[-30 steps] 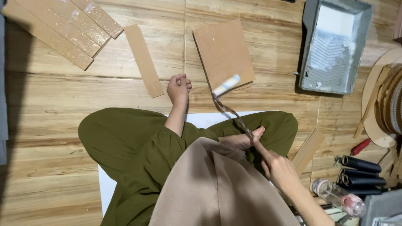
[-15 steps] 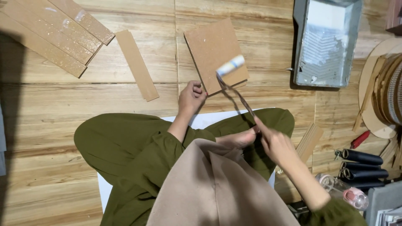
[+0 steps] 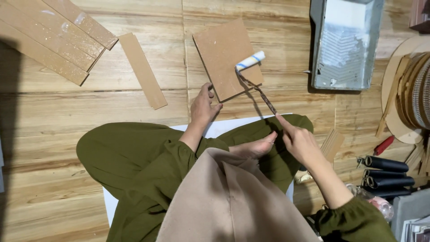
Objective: The person arranges rectangular cardboard pieces on a white sheet on the floor. They then use a paint roller to apply a white substance, likely glue, onto the cardboard pieces one by one.
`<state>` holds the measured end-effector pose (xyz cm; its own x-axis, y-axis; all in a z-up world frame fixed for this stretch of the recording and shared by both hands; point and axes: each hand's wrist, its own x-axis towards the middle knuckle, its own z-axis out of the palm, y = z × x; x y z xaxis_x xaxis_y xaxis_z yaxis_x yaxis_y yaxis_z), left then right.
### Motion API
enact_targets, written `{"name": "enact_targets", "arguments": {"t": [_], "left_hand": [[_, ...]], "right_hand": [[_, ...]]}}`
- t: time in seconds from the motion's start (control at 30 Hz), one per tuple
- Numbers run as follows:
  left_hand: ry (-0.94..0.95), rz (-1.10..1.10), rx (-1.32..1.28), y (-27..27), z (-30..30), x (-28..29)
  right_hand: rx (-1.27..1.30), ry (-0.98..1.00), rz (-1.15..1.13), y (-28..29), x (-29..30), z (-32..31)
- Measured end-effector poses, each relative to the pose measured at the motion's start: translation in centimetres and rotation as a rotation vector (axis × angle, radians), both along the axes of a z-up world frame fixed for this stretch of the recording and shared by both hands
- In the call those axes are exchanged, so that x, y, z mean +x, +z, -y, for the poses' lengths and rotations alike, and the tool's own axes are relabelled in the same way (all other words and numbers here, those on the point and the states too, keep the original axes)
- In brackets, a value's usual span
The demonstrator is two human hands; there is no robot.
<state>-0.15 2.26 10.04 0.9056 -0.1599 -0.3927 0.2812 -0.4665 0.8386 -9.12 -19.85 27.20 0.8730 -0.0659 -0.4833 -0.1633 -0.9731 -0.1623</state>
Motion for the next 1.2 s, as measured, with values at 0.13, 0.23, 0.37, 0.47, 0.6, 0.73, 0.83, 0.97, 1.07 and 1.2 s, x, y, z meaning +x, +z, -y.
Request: {"name": "enact_targets", "arguments": {"t": [0.13, 0.23, 0.37, 0.47, 0.6, 0.73, 0.83, 0.97, 1.07, 1.2], "left_hand": [[0.046, -0.038, -0.067, -1.8, 0.2, -0.1], [0.121, -0.085, -0.195, -3.2, 0.8, -0.2], [0.24, -0.146, -0.386, -5.3, 1.7, -0.7], [0.278, -0.156, -0.414, -6.1, 2.1, -0.9], [0.336, -0.193, -0.455, -5.4, 3.3, -2.1], [0.433, -0.226, -0.593, -2.3, 4.4, -3.0], [0.471, -0.298, -0.608, -1.6, 5.1, -2.9], [0.506, -0.396, -0.555, -1.3, 6.2, -3.1], [0.478, -0.438, -0.468, -1.7, 6.4, -2.9], [0.556, -0.429, -0.506, 0.2, 6.5, -2.5]], "right_hand": [[0.007, -0.023, -0.052, 0.8, -1.8, 0.0], [-0.023, -0.082, -0.094, 2.2, -3.5, 0.6], [-0.013, -0.166, -0.074, 4.2, -4.2, 0.8], [-0.003, -0.121, -0.046, 4.6, -2.2, -0.9], [0.005, -0.05, -0.056, 0.8, -2.5, 1.8], [-0.029, -0.071, -0.094, 1.4, -4.4, 2.3], [-0.027, -0.113, -0.082, 3.0, -4.3, 1.3], [-0.037, -0.062, -0.034, 0.2, -4.0, 3.2], [-0.043, -0.045, -0.062, -1.4, -3.4, 2.9], [-0.058, -0.042, -0.075, -1.9, -3.4, 3.5]]}}
